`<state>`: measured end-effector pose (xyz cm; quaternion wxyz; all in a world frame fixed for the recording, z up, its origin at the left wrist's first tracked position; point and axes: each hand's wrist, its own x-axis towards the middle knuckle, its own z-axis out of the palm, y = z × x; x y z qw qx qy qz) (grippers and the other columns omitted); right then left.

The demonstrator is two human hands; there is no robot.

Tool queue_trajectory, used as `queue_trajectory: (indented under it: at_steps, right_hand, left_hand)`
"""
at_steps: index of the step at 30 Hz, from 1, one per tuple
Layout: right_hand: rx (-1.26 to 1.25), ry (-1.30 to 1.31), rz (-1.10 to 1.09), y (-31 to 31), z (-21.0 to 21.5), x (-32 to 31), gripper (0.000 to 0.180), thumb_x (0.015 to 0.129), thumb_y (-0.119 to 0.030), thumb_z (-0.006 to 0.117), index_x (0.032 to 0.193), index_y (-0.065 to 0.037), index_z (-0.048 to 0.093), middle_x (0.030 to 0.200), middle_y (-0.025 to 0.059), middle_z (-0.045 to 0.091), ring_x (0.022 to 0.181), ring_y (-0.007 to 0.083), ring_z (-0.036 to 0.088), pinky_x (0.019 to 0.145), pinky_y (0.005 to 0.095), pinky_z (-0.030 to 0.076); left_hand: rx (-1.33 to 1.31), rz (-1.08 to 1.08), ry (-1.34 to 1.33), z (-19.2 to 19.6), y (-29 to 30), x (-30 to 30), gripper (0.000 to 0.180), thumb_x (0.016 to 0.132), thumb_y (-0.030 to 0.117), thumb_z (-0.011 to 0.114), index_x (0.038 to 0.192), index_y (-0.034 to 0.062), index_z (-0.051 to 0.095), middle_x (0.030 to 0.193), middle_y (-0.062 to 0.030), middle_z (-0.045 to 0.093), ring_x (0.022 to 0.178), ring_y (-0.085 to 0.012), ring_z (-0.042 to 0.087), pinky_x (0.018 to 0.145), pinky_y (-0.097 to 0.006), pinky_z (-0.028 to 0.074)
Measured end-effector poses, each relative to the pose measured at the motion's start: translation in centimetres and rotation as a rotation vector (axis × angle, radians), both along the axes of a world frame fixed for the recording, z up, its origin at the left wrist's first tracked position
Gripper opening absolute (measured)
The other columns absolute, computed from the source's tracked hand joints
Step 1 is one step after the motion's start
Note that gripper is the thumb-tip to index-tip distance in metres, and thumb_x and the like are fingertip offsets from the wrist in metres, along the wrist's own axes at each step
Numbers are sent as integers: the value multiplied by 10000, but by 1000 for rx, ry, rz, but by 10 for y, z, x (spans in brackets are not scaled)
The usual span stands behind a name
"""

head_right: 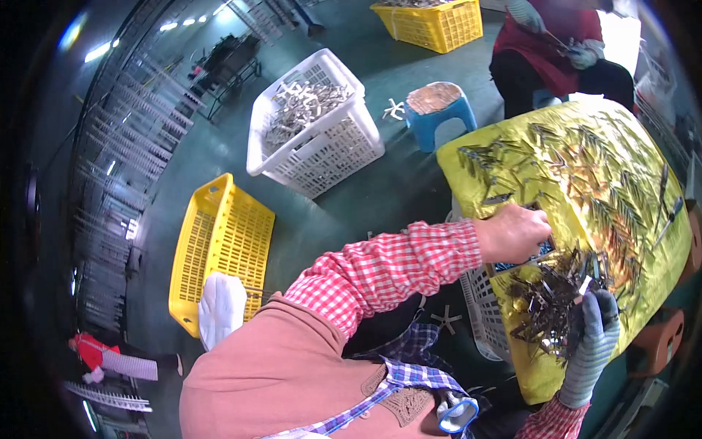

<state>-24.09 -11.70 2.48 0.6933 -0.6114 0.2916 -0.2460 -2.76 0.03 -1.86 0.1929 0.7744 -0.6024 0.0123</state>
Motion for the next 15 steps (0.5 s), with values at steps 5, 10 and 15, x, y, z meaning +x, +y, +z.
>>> queue_trajectory:
  at_steps: [5,10,15]
  right_hand:
    - [33,-33,-60,-3,-15,7,86,885,-154,675,931,-90,639,690,-76,544,528,-2,393,455,171,243]
    - [86,36,108,-16,-12,4,174,880,-132,688,1038,-72,648,829,-48,597,685,18,496,611,161,386]
    - [102,-41,101,-21,-22,2,202,882,-126,685,1066,-52,646,893,-25,627,763,39,559,680,163,442]
  left_hand:
    - [79,-5,24,1,-1,5,122,687,105,624,754,11,664,807,-140,642,780,-314,667,664,-423,547]
    - [64,-17,40,-5,0,12,109,704,106,621,773,44,678,826,-132,648,806,-303,663,687,-421,537]
    - [188,-79,57,8,15,14,106,717,108,614,786,50,669,872,-114,642,830,-295,658,695,-430,530]
